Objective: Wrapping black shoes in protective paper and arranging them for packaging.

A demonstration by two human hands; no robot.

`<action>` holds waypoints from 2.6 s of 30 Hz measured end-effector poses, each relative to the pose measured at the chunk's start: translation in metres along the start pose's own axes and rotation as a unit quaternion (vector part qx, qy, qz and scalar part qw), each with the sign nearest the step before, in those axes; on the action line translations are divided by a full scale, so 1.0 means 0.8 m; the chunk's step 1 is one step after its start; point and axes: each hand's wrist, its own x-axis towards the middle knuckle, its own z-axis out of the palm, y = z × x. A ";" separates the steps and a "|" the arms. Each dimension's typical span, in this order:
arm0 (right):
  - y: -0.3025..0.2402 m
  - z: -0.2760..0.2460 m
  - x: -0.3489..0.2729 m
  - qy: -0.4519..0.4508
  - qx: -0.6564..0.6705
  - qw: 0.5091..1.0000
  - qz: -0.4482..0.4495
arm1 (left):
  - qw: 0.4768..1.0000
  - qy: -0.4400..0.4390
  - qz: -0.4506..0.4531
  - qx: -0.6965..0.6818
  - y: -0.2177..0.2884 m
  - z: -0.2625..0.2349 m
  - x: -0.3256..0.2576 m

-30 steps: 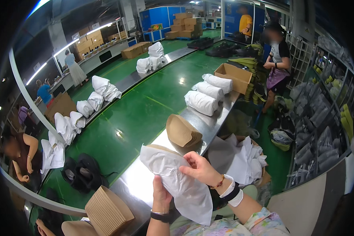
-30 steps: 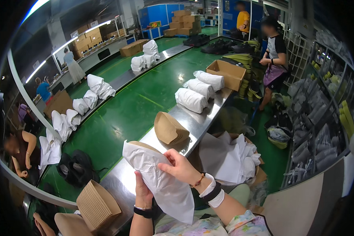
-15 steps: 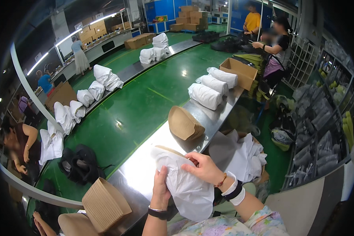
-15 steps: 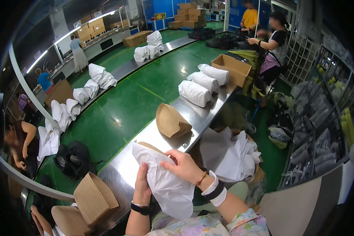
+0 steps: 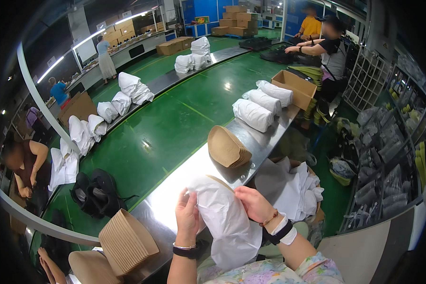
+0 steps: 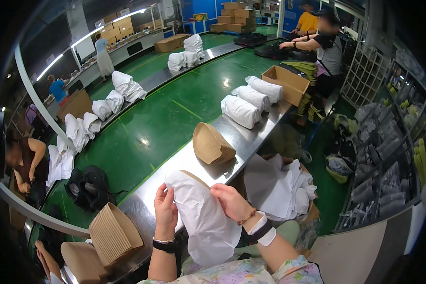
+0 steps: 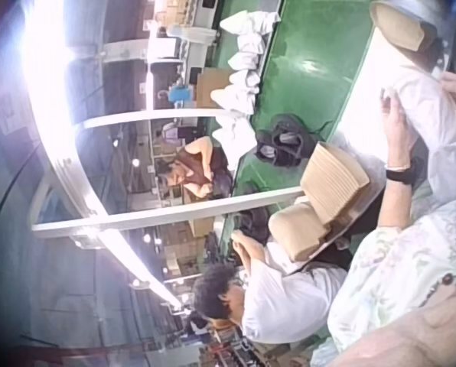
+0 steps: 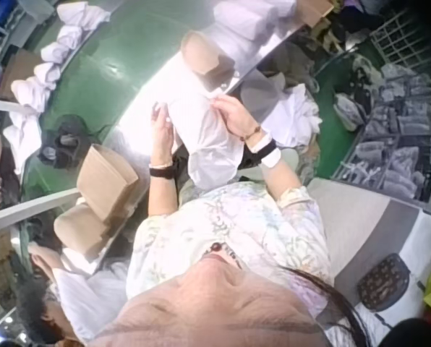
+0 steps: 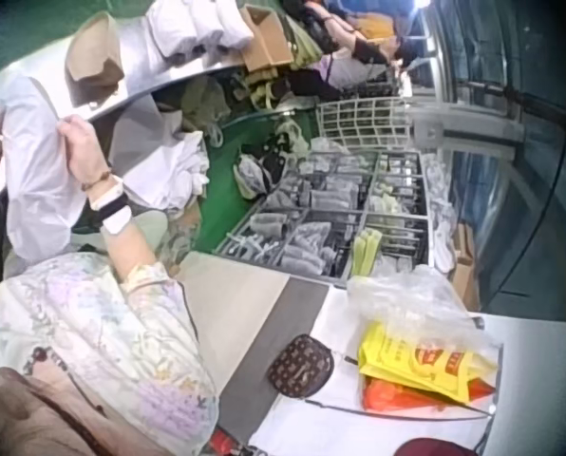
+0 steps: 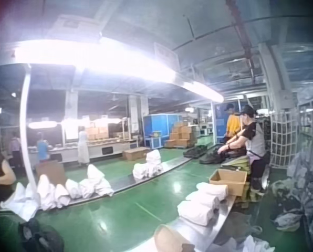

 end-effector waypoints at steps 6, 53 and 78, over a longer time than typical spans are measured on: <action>-0.011 0.016 0.026 0.006 0.050 0.997 0.053 | 0.999 0.042 0.000 0.006 0.004 0.016 0.002; 0.018 0.069 0.020 0.171 -0.258 0.932 -0.189 | 0.899 0.188 0.159 0.361 -0.023 0.078 0.041; 0.036 -0.041 0.035 0.065 -0.194 0.973 -0.106 | 0.789 -0.098 0.100 0.598 -0.008 0.039 0.002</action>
